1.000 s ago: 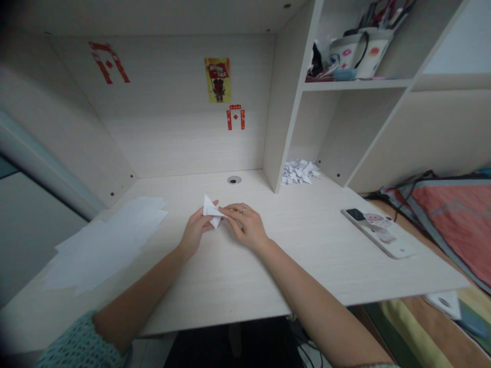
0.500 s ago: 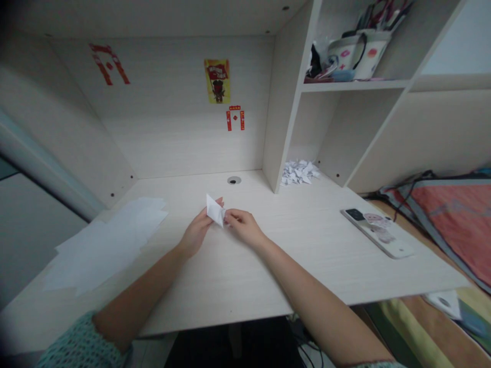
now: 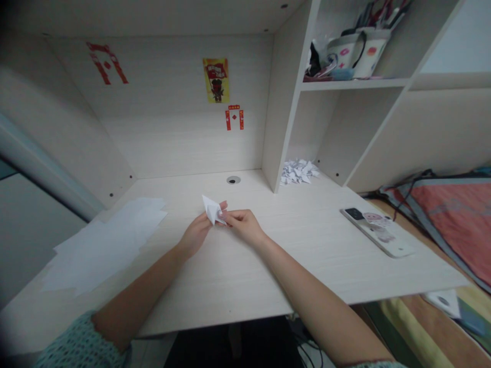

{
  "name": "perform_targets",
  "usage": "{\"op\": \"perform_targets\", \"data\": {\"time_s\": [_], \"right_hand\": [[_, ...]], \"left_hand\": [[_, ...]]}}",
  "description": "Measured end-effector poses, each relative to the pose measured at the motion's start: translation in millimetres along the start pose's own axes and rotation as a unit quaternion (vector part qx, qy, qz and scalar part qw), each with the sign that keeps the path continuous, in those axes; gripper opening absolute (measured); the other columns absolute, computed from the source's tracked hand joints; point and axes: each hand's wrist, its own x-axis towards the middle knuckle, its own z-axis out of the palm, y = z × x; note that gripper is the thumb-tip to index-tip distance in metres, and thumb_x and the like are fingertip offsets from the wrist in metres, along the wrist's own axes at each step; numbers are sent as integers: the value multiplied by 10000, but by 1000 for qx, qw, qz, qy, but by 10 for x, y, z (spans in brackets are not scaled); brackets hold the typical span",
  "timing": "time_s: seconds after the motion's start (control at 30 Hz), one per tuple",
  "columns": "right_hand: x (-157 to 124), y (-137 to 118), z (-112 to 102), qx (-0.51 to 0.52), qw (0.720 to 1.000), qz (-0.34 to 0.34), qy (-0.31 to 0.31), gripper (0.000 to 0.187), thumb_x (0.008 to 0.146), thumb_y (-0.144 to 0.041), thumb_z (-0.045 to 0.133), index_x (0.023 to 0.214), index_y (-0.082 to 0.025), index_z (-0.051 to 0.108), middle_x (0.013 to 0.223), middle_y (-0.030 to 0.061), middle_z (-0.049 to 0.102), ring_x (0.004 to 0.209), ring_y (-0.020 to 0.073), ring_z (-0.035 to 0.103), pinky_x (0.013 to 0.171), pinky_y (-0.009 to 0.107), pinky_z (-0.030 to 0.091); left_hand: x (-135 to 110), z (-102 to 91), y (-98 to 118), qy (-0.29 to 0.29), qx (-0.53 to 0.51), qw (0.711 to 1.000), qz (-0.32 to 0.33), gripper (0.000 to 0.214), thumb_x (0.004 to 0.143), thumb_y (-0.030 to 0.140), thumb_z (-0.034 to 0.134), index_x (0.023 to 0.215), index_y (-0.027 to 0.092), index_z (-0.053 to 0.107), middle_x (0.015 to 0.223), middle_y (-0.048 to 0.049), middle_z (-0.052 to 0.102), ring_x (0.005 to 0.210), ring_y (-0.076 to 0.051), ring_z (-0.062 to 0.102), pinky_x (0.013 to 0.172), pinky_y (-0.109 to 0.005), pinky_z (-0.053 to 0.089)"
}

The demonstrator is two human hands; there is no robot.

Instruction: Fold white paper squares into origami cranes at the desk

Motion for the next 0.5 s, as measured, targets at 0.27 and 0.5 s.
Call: {"op": "perform_targets", "data": {"time_s": [0.27,0.5], "right_hand": [[-14,33,-21,-93,990,-52,89,255,747,-369,576,719,-150,703,669,42,680,595,150,573,585,253,425],[-60,38,-37,-268,936,-154,167,176,767,-314,574,755,-199,706,661,35,673,604,153,563,607,273,437]], "left_hand": [[25,5,-42,64,63,994,64,565,714,281,632,1250,197,472,1224,-100,559,1108,-219,525,977,-363,358],[-36,45,41,124,149,974,116,606,705,258,651,1277,225,453,1188,-89,588,1050,-194,573,961,-337,389]]}}
